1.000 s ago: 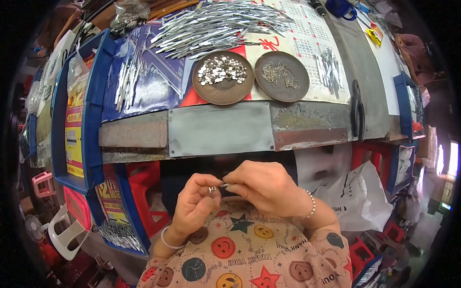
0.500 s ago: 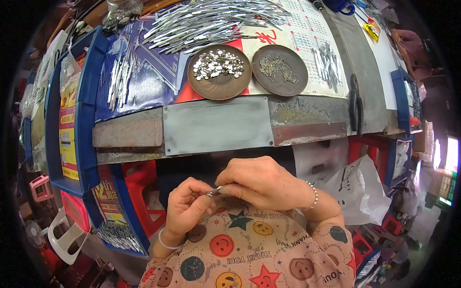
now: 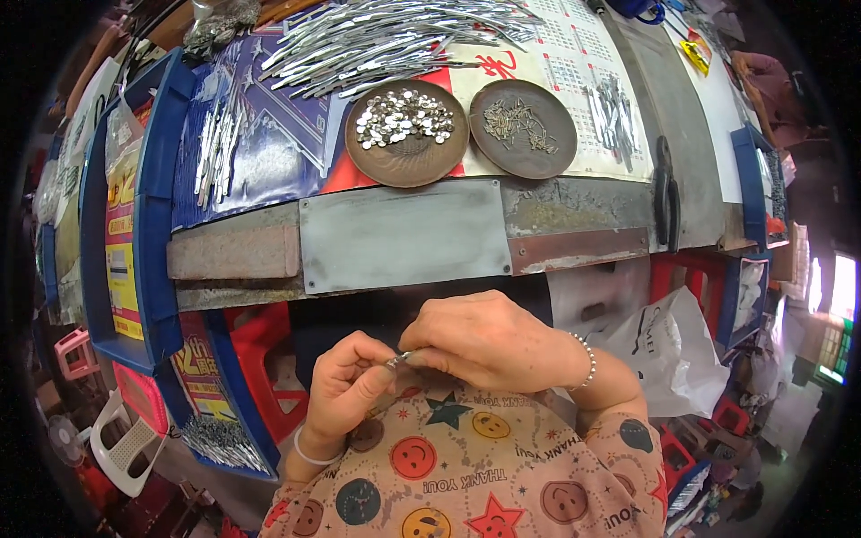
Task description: Assembling small metal components on a manufacturing workbench.
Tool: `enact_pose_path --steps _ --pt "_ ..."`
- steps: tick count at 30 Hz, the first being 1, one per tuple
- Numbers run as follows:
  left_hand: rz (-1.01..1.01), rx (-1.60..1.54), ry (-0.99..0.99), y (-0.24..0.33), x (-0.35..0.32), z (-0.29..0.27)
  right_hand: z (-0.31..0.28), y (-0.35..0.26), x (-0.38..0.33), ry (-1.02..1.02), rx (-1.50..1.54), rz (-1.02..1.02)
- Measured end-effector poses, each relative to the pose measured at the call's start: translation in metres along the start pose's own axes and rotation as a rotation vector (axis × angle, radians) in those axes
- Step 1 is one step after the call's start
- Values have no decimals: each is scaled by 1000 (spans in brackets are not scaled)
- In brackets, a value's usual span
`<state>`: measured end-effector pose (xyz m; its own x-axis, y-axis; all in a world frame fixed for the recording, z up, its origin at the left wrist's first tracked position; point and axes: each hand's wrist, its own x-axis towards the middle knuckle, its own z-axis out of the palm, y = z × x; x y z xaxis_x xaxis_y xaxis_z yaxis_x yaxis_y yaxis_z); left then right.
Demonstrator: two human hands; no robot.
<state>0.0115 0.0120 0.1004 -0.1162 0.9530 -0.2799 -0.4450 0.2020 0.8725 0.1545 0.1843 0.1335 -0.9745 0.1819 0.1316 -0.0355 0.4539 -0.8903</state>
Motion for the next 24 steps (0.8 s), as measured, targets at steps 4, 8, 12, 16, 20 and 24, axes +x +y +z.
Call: enact_pose_path --steps 4,8,12,16,20,24 --pt "-30 -2 -1 1 2 0 1 1 1 31 -15 -16" --pt "-38 30 0 -2 3 0 -2 -1 1 -44 -147 -76" --pt "-10 146 -4 -5 4 5 -2 -6 -2 -130 -331 -186" --pt "-22 156 39 -7 6 9 1 -1 -5 -145 -282 -124" --pt "37 188 57 -6 7 13 7 1 -8 59 27 131" --pt "58 309 113 -2 9 21 11 17 -26 68 160 199"
